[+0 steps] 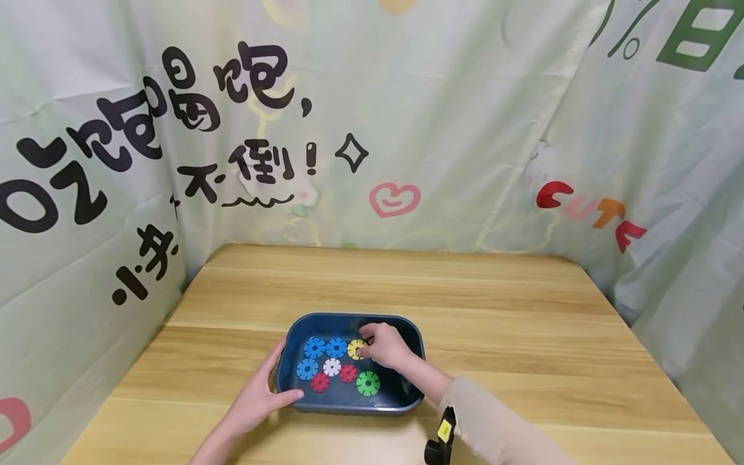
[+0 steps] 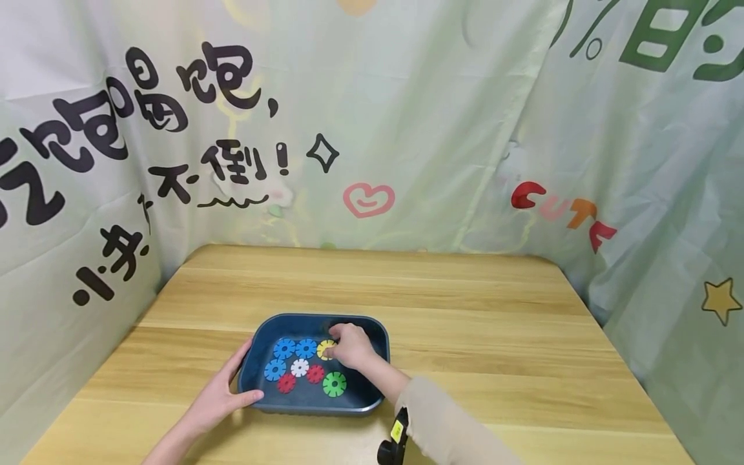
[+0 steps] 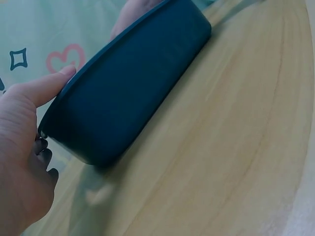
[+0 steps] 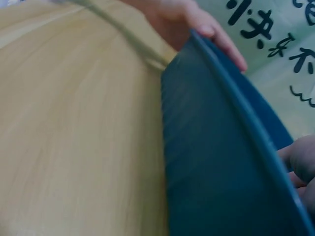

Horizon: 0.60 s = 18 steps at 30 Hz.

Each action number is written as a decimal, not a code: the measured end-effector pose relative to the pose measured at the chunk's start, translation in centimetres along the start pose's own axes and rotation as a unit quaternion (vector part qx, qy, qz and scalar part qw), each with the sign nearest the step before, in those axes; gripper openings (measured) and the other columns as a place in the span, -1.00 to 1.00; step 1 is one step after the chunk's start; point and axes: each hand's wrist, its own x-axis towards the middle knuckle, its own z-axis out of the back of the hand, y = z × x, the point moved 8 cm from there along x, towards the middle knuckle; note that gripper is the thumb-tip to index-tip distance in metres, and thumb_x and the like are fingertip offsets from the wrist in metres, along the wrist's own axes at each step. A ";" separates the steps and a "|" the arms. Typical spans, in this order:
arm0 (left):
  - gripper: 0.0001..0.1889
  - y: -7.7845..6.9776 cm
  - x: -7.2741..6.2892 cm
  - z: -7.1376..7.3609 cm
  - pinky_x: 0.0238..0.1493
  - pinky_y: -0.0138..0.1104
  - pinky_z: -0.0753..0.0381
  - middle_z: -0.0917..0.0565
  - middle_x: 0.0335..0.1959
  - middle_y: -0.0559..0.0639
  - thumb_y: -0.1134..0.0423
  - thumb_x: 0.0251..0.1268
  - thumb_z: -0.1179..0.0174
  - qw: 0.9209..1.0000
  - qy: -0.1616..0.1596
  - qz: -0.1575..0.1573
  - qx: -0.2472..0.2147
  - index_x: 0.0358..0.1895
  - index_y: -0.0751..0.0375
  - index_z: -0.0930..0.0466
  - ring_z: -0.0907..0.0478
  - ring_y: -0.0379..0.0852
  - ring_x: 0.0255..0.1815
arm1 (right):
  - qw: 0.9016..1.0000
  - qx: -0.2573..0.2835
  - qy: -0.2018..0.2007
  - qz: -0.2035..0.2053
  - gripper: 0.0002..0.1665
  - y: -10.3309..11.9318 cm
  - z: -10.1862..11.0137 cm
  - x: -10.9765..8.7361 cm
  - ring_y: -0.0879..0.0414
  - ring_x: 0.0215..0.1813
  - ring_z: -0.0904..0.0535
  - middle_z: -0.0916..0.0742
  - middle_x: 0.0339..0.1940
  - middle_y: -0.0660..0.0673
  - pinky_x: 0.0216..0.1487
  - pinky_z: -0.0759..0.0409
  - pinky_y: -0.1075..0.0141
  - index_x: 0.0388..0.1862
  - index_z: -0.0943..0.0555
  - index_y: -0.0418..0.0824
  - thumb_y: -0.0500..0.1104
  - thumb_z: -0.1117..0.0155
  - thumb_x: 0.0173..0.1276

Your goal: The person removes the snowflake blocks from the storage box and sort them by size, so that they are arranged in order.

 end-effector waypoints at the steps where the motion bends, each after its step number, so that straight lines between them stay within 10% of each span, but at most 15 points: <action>1: 0.00 0.0 0.0 0.0 0.23 0.30 0.10 0.00 0.44 0.28 0.17 -0.04 -0.41 1.000 0.000 0.001 0.000 0.45 0.22 0.03 0.11 0.34 0.41 | 1.000 -0.010 -0.002 0.002 -0.52 0.0 -0.1 0.1 -0.06 -0.10 -0.59 -0.68 -0.10 -0.26 -0.13 -0.60 0.15 -0.02 -0.58 -0.43 -0.28 -0.42 0.07; 18: 0.01 0.2 0.3 -0.1 0.23 0.31 0.16 0.03 0.45 0.28 0.21 -0.04 -0.41 1.000 -0.006 -0.003 -0.023 0.46 0.18 0.06 0.12 0.34 0.41 | 0.991 -0.128 -0.020 0.030 -0.57 0.6 -1.3 0.1 0.03 -0.20 -0.53 -0.62 -0.23 -0.17 -0.16 -0.57 0.20 -0.12 -0.64 -0.36 -0.23 -0.48 0.00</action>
